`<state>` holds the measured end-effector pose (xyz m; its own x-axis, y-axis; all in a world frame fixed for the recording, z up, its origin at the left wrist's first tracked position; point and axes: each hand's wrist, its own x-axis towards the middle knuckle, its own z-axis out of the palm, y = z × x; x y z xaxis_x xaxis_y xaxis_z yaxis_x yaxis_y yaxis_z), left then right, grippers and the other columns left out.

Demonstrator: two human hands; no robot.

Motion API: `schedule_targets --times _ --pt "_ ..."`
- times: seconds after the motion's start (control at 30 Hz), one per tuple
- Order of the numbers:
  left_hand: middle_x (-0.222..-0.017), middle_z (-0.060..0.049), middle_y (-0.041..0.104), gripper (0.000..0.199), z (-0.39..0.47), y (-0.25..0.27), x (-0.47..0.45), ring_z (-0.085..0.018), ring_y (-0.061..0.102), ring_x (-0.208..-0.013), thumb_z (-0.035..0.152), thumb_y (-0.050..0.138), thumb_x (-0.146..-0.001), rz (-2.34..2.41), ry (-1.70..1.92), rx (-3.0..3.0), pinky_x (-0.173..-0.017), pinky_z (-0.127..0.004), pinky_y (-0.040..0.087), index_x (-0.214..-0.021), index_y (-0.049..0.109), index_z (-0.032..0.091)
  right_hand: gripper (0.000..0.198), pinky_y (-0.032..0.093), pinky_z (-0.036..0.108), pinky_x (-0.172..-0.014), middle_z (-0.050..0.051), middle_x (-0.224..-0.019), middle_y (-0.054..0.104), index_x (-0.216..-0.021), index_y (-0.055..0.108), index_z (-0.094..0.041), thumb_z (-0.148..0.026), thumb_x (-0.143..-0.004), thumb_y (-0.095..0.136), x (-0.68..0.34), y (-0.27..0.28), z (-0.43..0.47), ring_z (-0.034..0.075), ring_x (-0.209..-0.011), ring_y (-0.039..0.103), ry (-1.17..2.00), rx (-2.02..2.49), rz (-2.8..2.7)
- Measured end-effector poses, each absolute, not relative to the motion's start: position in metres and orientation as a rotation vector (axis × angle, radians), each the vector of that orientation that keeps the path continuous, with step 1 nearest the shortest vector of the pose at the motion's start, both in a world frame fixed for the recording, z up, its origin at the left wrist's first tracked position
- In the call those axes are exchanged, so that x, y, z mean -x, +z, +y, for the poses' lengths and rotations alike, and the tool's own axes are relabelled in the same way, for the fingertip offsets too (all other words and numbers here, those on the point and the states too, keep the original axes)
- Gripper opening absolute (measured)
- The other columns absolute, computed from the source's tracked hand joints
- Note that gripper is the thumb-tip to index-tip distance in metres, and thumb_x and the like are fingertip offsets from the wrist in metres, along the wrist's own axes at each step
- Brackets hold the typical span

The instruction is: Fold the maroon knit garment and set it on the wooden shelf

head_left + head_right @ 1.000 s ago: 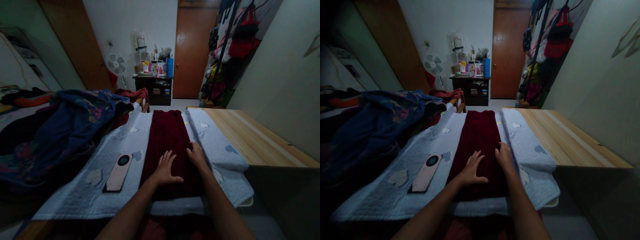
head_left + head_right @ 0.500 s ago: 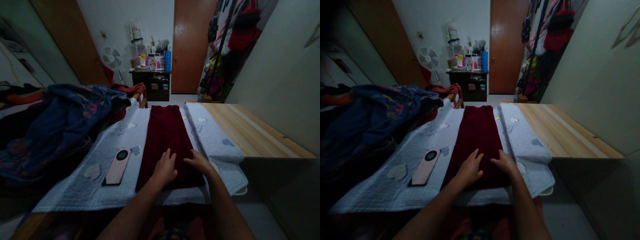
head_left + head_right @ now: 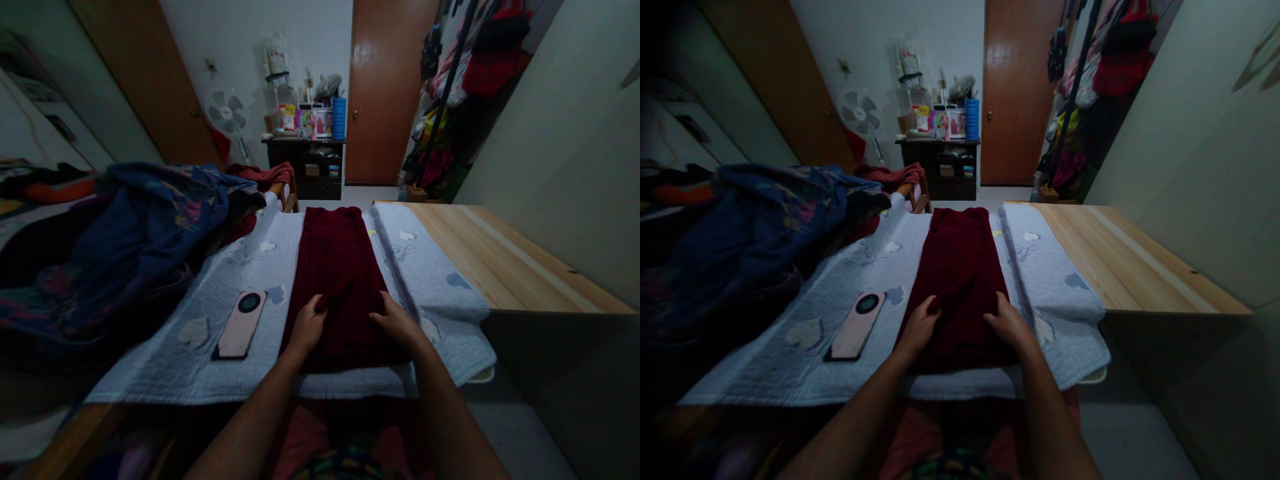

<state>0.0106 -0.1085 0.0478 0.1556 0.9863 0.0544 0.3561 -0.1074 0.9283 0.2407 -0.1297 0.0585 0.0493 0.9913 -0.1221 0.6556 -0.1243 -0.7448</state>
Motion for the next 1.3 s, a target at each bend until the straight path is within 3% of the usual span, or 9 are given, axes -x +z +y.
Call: schedule_targets --times 0.27,0.47,0.7,0.87,1.1,1.3 --pt "-0.103 -0.005 0.071 0.033 -0.108 0.036 -0.008 -0.021 0.064 -0.097 0.024 0.054 -0.081 1.267 1.099 -1.404 -0.089 -0.032 0.046 -0.111 0.062 0.017 0.08 0.032 0.04 -0.111 0.017 -0.146 0.041 -0.146 0.026 -0.013 -0.028 -0.075 0.06 -0.228 0.064 -0.13 0.025 -0.133 0.042 0.789 1.711 -1.61" --pt "-0.102 -0.004 0.071 0.03 -0.113 0.039 -0.008 -0.021 0.064 -0.095 0.028 0.051 -0.084 1.277 1.064 -1.51 -0.086 -0.031 0.046 -0.111 0.062 0.02 0.065 0.03 0.038 -0.113 0.01 -0.141 0.048 -0.139 0.041 -0.018 -0.024 -0.076 0.053 -0.213 0.071 -0.125 0.021 -0.13 0.045 0.698 1.553 -1.512" --pt "-0.109 -0.004 0.07 0.034 -0.117 0.042 -0.007 -0.021 0.063 -0.102 0.029 0.05 -0.085 1.279 1.075 -1.517 -0.091 -0.033 0.046 -0.117 0.059 0.021 0.053 0.042 0.036 -0.104 0.005 -0.132 0.057 -0.131 0.048 -0.023 -0.024 -0.078 0.045 -0.211 0.088 -0.114 0.018 -0.121 0.053 0.759 1.432 -1.389" --pt "-0.113 -0.005 0.069 0.035 -0.117 0.038 -0.006 -0.021 0.062 -0.105 0.028 0.05 -0.086 1.275 1.081 -1.507 -0.094 -0.034 0.045 -0.12 0.057 0.02 0.05 0.048 0.038 -0.096 0.005 -0.117 0.065 -0.127 0.053 -0.022 -0.025 -0.077 0.046 -0.222 0.093 -0.108 0.021 -0.114 0.057 0.708 1.458 -1.361" --pt "-0.116 -0.005 0.067 0.038 -0.117 0.031 -0.005 -0.02 0.061 -0.109 0.028 0.051 -0.087 1.263 1.114 -1.49 -0.098 -0.035 0.044 -0.124 0.054 0.02 0.034 0.049 0.039 -0.09 0.007 -0.104 0.069 -0.104 0.063 -0.018 -0.029 -0.074 0.054 -0.241 0.089 -0.105 0.023 -0.099 0.062 0.755 1.365 -1.149" --pt "-0.127 -0.004 0.062 0.045 -0.121 0.035 -0.007 -0.018 0.057 -0.118 0.026 0.051 -0.088 1.247 1.118 -1.52 -0.105 -0.034 0.04 -0.133 0.048 0.022 0.035 0.052 0.036 -0.079 0.006 -0.097 0.07 -0.101 0.064 -0.017 -0.025 -0.068 0.055 -0.242 0.108 -0.097 0.022 -0.087 0.064 0.806 1.312 -0.974"
